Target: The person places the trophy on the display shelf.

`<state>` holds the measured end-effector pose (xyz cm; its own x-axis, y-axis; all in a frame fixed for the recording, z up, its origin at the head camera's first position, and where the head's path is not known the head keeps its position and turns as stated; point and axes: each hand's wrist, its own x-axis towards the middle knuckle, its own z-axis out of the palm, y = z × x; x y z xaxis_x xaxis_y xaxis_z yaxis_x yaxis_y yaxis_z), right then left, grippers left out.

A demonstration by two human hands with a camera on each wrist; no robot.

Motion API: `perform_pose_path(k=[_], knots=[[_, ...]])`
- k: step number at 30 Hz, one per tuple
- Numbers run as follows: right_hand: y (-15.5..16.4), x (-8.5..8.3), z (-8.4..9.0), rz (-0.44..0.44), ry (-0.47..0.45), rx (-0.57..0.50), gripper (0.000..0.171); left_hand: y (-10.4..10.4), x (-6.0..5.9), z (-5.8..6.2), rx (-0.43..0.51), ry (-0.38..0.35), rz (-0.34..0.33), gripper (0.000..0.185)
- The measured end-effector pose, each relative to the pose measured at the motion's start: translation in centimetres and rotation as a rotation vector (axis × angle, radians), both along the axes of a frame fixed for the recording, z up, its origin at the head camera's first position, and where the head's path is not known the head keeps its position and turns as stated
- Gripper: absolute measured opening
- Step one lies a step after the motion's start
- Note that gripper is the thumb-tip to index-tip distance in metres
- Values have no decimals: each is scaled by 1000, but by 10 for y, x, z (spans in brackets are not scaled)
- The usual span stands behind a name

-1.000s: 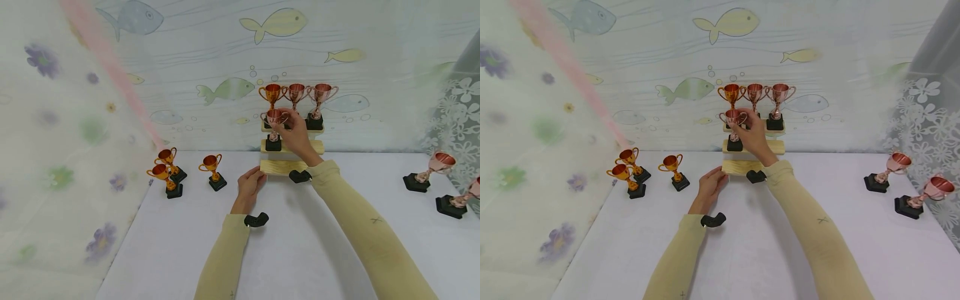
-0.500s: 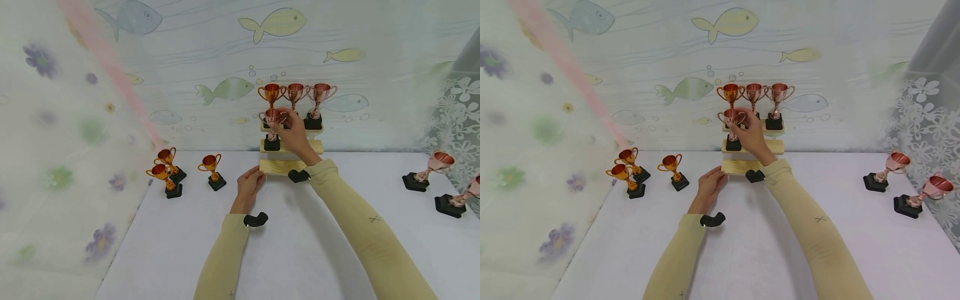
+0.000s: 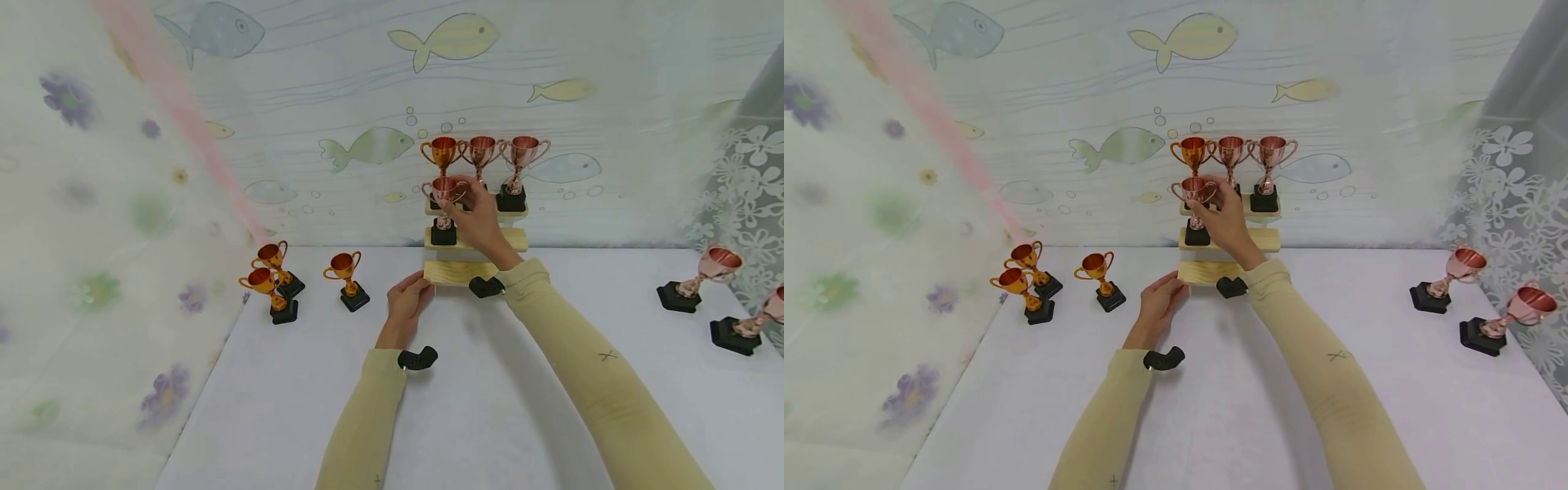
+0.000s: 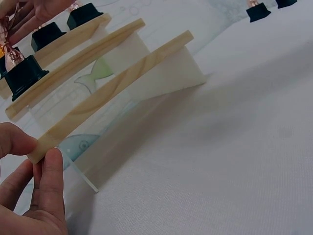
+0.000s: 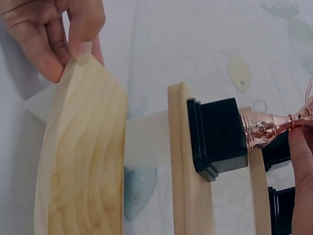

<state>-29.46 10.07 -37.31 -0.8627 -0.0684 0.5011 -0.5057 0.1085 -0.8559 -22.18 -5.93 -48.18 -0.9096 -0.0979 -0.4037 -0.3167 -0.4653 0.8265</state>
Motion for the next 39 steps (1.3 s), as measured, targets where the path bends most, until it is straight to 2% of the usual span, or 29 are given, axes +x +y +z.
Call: perform_pose_path(k=[7, 14, 19, 25, 28, 35, 39], knots=[[4, 3, 1, 6, -26, 6, 50, 2, 1, 0, -8, 3, 0, 35], [14, 11, -2, -5, -188, 30, 65, 3, 1, 1, -9, -3, 5, 34], [26, 26, -4, 5, -229, 35, 72, 2, 0, 0, -8, -7, 8, 34], [44, 51, -1, 3, -223, 66, 63, 1, -1, -1, -5, 1, 8, 35], [57, 63, -2, -29, -190, 122, 57, 1, -1, -2, -9, 3, 11, 35], [97, 96, 1, -151, -80, 206, 44, 1, 0, -3, -28, 25, -7, 35], [127, 112, 3, -265, -32, 234, 41, 0, 0, -2, -28, 35, -19, 36]])
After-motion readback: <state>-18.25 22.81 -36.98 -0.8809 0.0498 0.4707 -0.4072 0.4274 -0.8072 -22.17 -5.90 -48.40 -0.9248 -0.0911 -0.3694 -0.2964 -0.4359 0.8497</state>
